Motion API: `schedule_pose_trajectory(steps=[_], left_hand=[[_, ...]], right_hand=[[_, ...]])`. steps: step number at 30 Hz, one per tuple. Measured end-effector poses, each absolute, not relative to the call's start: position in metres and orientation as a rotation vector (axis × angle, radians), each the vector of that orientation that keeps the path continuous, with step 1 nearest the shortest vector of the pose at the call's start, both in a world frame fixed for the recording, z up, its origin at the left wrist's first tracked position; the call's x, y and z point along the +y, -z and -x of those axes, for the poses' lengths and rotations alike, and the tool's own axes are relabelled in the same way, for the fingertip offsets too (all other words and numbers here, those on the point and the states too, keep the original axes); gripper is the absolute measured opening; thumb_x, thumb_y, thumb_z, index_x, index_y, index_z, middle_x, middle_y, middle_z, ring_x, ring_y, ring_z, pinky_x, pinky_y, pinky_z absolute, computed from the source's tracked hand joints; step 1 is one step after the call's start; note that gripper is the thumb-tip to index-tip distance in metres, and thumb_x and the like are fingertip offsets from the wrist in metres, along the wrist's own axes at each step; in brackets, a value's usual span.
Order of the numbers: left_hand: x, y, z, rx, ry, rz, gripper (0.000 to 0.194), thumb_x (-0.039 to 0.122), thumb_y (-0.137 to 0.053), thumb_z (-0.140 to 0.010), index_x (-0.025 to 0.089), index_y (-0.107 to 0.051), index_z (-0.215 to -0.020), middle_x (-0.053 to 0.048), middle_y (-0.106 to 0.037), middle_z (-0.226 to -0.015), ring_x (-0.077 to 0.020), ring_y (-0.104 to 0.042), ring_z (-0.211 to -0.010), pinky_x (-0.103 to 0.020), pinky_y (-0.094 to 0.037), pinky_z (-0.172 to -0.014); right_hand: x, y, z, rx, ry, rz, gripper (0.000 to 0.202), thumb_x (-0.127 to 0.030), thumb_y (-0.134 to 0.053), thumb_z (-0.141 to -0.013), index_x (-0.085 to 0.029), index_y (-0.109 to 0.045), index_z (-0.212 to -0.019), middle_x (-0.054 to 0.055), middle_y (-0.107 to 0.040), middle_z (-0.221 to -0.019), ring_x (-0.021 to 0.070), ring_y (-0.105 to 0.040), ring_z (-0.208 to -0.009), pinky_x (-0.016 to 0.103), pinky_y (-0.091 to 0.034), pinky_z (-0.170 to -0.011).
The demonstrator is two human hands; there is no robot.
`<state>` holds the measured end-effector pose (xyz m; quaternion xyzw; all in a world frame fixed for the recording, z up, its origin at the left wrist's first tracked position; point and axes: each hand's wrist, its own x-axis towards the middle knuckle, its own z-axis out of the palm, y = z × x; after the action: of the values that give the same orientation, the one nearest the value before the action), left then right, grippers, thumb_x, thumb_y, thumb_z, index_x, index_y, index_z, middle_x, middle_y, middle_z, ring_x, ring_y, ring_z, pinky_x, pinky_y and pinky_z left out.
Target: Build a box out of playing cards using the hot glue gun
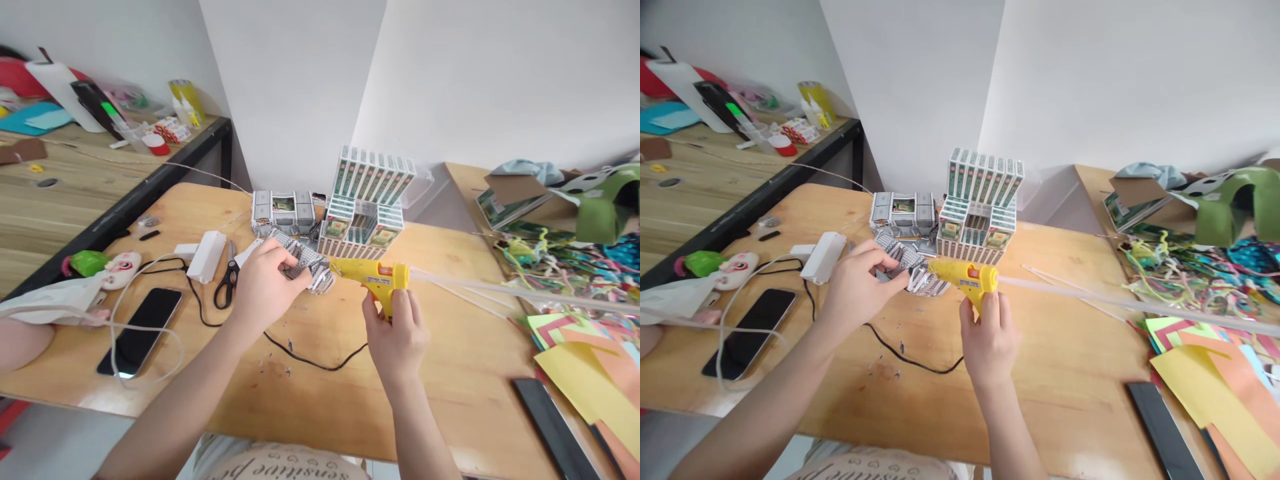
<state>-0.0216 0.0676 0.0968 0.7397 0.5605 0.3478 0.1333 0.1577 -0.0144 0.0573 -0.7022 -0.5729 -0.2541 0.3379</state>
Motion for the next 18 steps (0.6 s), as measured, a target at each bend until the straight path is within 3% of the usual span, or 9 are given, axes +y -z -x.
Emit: schedule_pose_trajectory(steps=[18], left_hand=[[0.0667, -0.0968, 0.0228, 1.606, -1.010, -2.134, 0.009, 0.021, -0.066, -0.069, 0.018, -0.060, -0.063, 0.001, -0.055, -0.072, -0.0127, -0.053, -0.064, -0.027, -0.043, -0.060]], right_hand=[[-0.0167, -0.0575, -0.1552, -1.608, 0.672, 1.789, 0.005, -0.017, -0.052, -0.084, -0.019, -0.053, -0.088, -0.002, -0.052, -0.064, 0.0098, -0.048, -0.050, 0.020, -0.032, -0.042]])
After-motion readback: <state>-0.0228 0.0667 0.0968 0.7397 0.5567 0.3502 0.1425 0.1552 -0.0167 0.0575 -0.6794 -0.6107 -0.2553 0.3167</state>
